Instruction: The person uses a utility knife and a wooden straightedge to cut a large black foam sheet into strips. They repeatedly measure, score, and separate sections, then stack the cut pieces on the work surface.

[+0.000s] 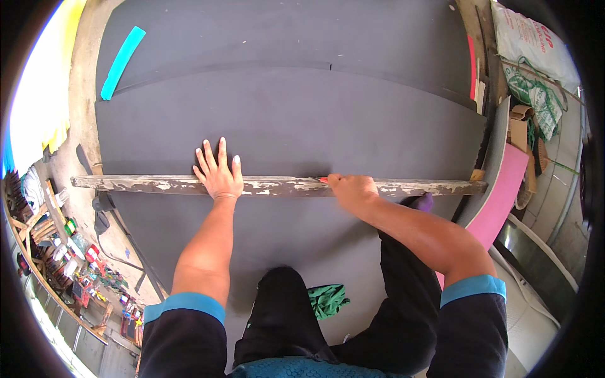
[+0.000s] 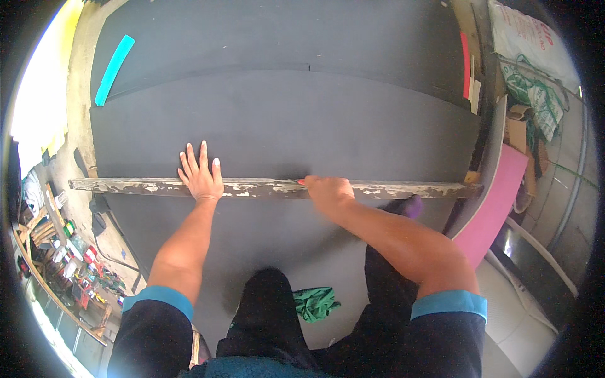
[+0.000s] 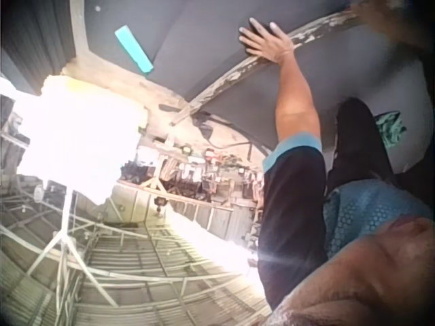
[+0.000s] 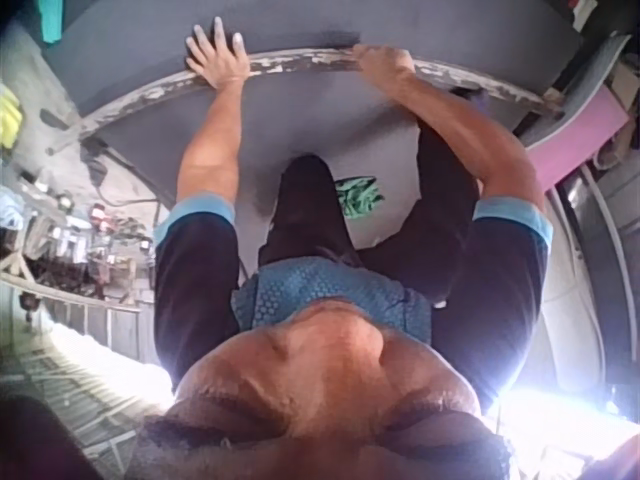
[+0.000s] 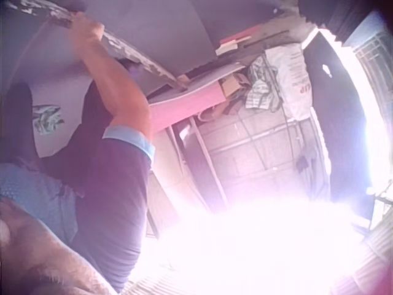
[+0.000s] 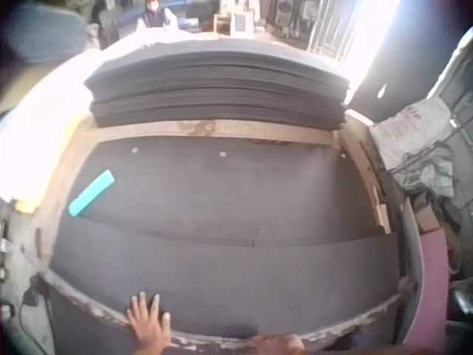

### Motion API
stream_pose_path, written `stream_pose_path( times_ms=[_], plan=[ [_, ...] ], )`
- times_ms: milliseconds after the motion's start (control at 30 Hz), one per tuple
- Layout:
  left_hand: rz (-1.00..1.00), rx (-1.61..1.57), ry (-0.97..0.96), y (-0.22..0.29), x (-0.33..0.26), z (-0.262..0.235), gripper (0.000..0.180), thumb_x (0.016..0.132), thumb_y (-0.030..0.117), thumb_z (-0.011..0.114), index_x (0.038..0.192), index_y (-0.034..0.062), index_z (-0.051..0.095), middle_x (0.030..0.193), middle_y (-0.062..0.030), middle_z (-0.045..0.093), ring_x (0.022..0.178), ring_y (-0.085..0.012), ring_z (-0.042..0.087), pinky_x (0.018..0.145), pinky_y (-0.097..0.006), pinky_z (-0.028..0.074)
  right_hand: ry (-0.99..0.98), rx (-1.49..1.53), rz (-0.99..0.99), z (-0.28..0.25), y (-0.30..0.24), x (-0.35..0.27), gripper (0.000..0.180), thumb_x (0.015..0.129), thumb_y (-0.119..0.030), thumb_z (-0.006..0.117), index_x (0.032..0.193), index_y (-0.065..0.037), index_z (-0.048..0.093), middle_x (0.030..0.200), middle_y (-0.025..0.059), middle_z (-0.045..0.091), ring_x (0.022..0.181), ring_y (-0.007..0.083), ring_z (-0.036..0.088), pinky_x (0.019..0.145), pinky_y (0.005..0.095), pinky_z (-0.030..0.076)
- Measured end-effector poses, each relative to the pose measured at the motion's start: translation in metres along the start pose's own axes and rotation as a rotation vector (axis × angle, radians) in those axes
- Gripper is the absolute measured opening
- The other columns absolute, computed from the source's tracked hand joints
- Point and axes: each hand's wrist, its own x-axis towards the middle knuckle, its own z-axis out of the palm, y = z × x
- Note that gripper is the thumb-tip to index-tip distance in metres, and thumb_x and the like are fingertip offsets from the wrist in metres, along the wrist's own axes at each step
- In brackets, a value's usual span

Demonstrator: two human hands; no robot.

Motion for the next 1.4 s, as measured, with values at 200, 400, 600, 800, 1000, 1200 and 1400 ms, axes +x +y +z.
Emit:
stream_pose_path(
  times_ms=[200, 400, 600, 800, 1000, 1200, 1400],
  plan=[
    [0.032, 0.047, 0.069, -0.005, 0.000, 0.005, 0.063, 0.105, 0.048, 0.047, 0.166, 0.0329, 0.036, 0.175, -0.0091, 0.025, 0.160, -0.0382, 0.020, 0.123, -0.067, 0.018, 0.044, -0.087, 0.081, 0.035, 0.051, -0.024, 0.028, 0.099, -0.011, 0.060, 0.123, 0.001, 0.052, 0.098, 0.0151, 0.076, 0.087, 0.0278, 0.078, 0.066, 0.0392, 0.063],
    [0.053, 0.104, 0.070, -0.010, 0.002, 0.010, 0.062, 0.108, 0.055, 0.038, 0.166, 0.0329, 0.035, 0.175, -0.0093, 0.024, 0.160, -0.0380, 0.020, 0.123, -0.067, 0.018, -0.002, -0.080, 0.149, 0.057, 0.117, -0.062, 0.033, 0.103, -0.016, 0.058, 0.133, -0.002, 0.052, 0.107, 0.0159, 0.078, 0.099, 0.0319, 0.079, 0.078, 0.0413, 0.064],
    [0.060, 0.210, 0.093, -0.017, 0.002, 0.016, 0.058, 0.110, 0.045, 0.039, 0.167, 0.0341, 0.033, 0.176, -0.0049, 0.024, 0.161, -0.0337, 0.023, 0.122, -0.065, 0.024, -0.083, -0.128, 0.254, 0.091, 0.203, -0.108, 0.034, 0.101, -0.014, 0.060, 0.133, -0.005, 0.053, 0.116, 0.0166, 0.076, 0.108, 0.0322, 0.076, 0.085, 0.0431, 0.064],
    [0.078, 0.185, 0.111, -0.022, 0.003, 0.016, 0.059, 0.109, 0.044, 0.038, 0.167, 0.0315, 0.034, 0.176, -0.0036, 0.025, 0.161, -0.0338, 0.023, 0.122, -0.067, 0.023, -0.058, -0.140, 0.309, 0.130, 0.281, -0.154, 0.030, 0.100, -0.013, 0.060, 0.128, -0.005, 0.054, 0.116, 0.0191, 0.075, 0.109, 0.0351, 0.075, 0.087, 0.0432, 0.063],
    [0.089, 0.151, 0.113, -0.027, 0.004, 0.015, 0.058, 0.110, 0.042, 0.037, 0.167, 0.0311, 0.033, 0.176, -0.0028, 0.024, 0.161, -0.0340, 0.023, 0.123, -0.066, 0.022, -0.117, -0.148, 0.387, 0.158, 0.354, -0.187, 0.028, 0.101, -0.012, 0.057, 0.128, -0.008, 0.053, 0.117, 0.0193, 0.073, 0.109, 0.0360, 0.075, 0.086, 0.0457, 0.064],
    [0.098, 0.134, 0.125, -0.039, 0.007, 0.022, 0.058, 0.111, 0.044, 0.033, 0.167, 0.0313, 0.035, 0.176, -0.0004, 0.024, 0.160, -0.0338, 0.025, 0.124, -0.064, 0.018, -0.095, -0.167, 0.466, 0.207, 0.432, -0.218, 0.032, 0.097, -0.012, 0.058, 0.128, -0.013, 0.053, 0.117, 0.0166, 0.072, 0.099, 0.0350, 0.077, 0.079, 0.0465, 0.063],
    [0.134, 0.149, 0.144, -0.048, 0.011, 0.024, 0.058, 0.111, 0.046, 0.031, 0.167, 0.0297, 0.036, 0.176, -0.0015, 0.026, 0.160, -0.0345, 0.026, 0.123, -0.064, 0.019, -0.120, -0.226, 0.540, 0.225, 0.471, -0.238, 0.036, 0.095, -0.011, 0.061, 0.129, -0.016, 0.053, 0.120, 0.0134, 0.071, 0.108, 0.0318, 0.073, 0.085, 0.0445, 0.061]
  ],
)
